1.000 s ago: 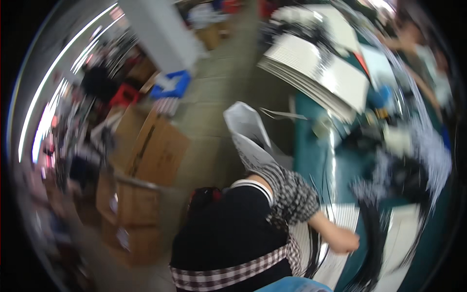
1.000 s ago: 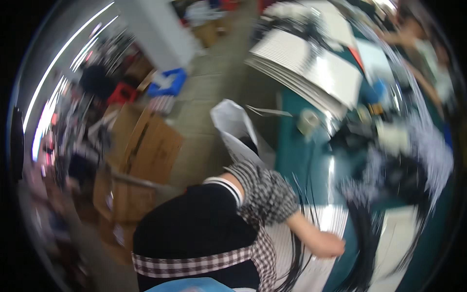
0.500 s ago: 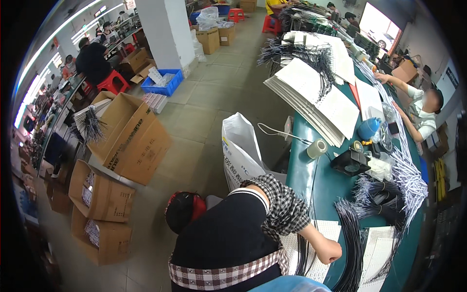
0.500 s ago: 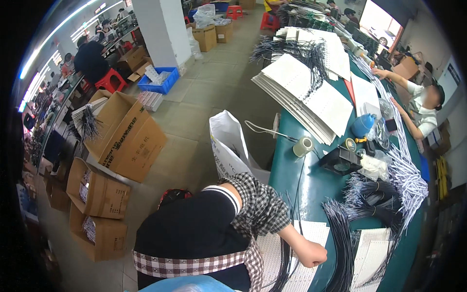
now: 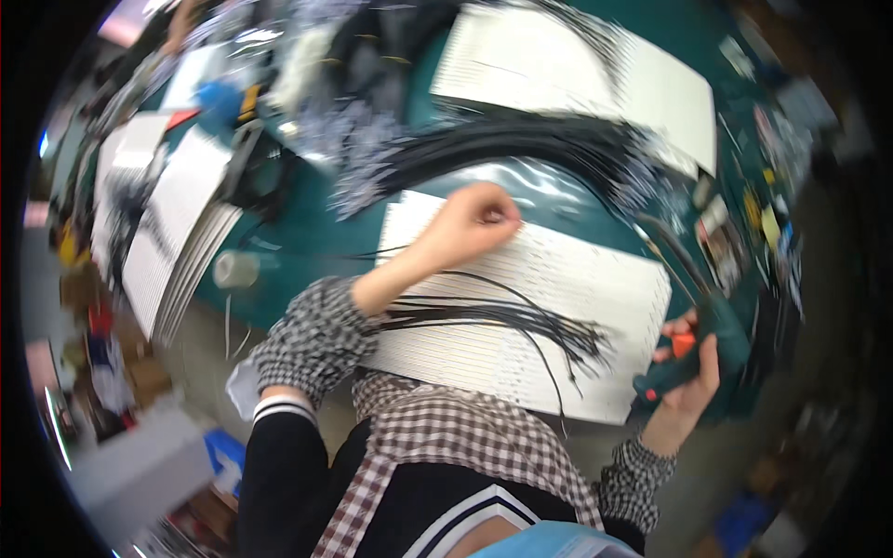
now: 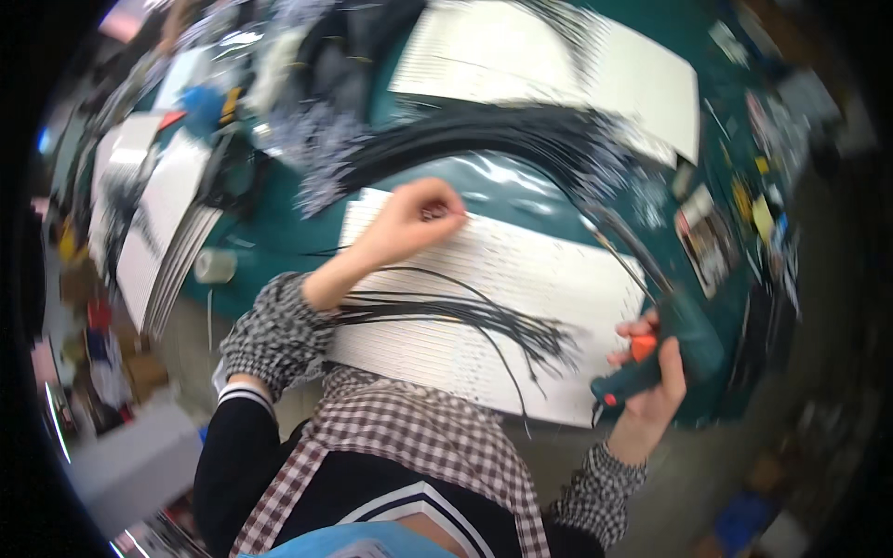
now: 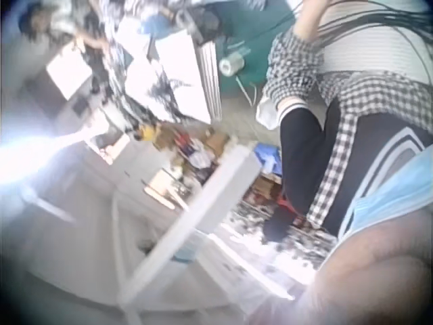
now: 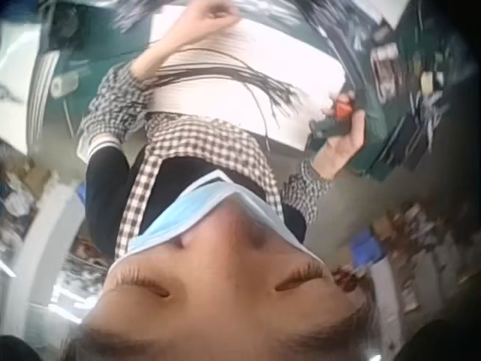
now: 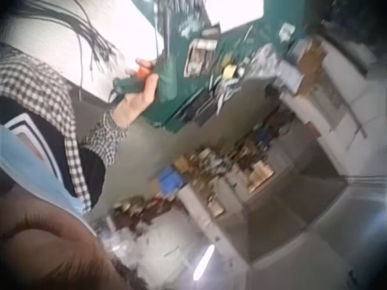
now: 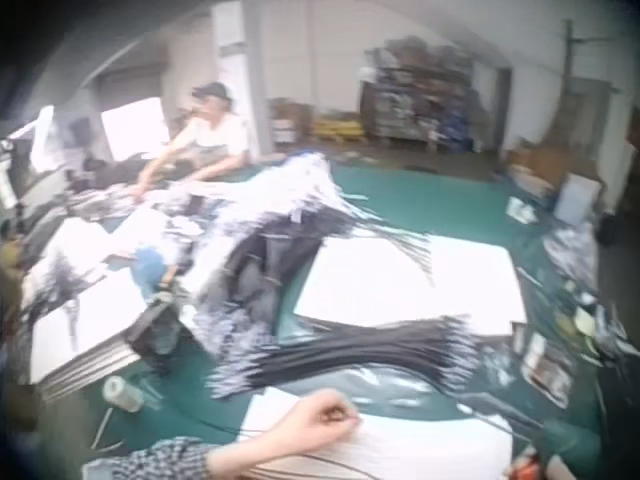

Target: The person uses a soldering iron to attach black wires to a large LED panel on a green workbench. They repeatedly position wire ends onto contact points and apply the soldering iron to secure them. The person handles multiple wires and panels throughout the process.

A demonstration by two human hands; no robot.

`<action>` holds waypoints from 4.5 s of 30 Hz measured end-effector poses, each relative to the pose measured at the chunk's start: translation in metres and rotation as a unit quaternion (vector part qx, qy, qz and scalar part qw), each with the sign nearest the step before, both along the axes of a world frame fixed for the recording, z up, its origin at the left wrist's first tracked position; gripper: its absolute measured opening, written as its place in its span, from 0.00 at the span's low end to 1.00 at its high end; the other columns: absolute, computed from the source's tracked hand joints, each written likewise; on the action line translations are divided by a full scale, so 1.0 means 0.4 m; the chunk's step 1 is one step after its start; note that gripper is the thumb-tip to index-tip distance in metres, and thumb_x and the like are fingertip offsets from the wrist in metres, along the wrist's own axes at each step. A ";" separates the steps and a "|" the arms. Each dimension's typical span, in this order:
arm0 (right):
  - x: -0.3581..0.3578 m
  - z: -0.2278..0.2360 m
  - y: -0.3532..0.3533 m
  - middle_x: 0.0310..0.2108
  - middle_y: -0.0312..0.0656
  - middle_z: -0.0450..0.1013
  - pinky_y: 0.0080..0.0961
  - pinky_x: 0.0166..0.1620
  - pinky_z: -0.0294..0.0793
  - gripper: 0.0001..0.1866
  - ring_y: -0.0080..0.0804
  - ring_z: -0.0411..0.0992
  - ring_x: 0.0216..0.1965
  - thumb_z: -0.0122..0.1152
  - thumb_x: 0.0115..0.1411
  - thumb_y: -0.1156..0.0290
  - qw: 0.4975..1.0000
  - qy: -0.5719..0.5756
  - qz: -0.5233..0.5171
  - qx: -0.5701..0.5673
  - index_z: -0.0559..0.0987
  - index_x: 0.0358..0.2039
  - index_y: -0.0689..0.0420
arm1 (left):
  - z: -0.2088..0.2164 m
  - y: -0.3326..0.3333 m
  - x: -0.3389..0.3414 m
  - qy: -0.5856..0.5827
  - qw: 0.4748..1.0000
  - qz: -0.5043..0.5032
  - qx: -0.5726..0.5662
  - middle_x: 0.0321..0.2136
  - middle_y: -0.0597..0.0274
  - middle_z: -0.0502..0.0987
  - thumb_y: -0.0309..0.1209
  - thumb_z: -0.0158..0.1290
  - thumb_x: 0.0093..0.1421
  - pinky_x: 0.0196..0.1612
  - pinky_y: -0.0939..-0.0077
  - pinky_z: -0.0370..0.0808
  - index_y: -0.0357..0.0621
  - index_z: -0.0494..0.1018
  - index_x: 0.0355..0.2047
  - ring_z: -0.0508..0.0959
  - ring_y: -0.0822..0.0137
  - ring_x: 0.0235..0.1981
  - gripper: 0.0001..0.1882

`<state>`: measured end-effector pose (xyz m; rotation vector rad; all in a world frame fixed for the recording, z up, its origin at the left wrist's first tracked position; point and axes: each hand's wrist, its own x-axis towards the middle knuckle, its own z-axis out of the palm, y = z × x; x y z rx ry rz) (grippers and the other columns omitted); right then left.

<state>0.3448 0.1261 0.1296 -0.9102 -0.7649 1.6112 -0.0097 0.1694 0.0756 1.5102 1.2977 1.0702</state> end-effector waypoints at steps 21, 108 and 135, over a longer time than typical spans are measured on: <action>-0.052 -0.020 -0.036 0.34 0.50 0.73 0.27 0.29 0.83 0.23 0.41 0.76 0.36 0.56 0.59 0.68 0.987 -0.127 -0.049 -0.091 0.68 0.50 0.72 | -0.006 0.065 0.092 0.086 0.991 -0.086 -0.051 0.29 0.65 0.67 0.23 0.57 0.50 0.25 0.83 0.65 0.39 0.73 0.26 0.66 0.76 0.24 0.04; -0.135 -0.007 -0.115 0.25 0.40 0.75 0.16 0.23 0.66 0.19 0.17 0.68 0.20 0.60 0.54 0.80 0.934 -0.347 0.055 -0.061 0.69 0.46 0.66 | -0.022 0.052 0.074 0.107 0.990 -0.087 0.012 0.27 0.65 0.70 0.21 0.58 0.46 0.24 0.78 0.68 0.42 0.70 0.23 0.71 0.69 0.23 0.07; -0.153 0.007 -0.086 0.33 0.50 0.73 0.28 0.29 0.81 0.23 0.40 0.75 0.37 0.59 0.56 0.64 0.946 -0.321 -0.008 -0.053 0.71 0.44 0.72 | -0.006 0.047 0.081 0.168 0.978 -0.120 0.043 0.27 0.60 0.72 0.24 0.57 0.49 0.30 0.67 0.72 0.43 0.71 0.26 0.76 0.58 0.28 0.06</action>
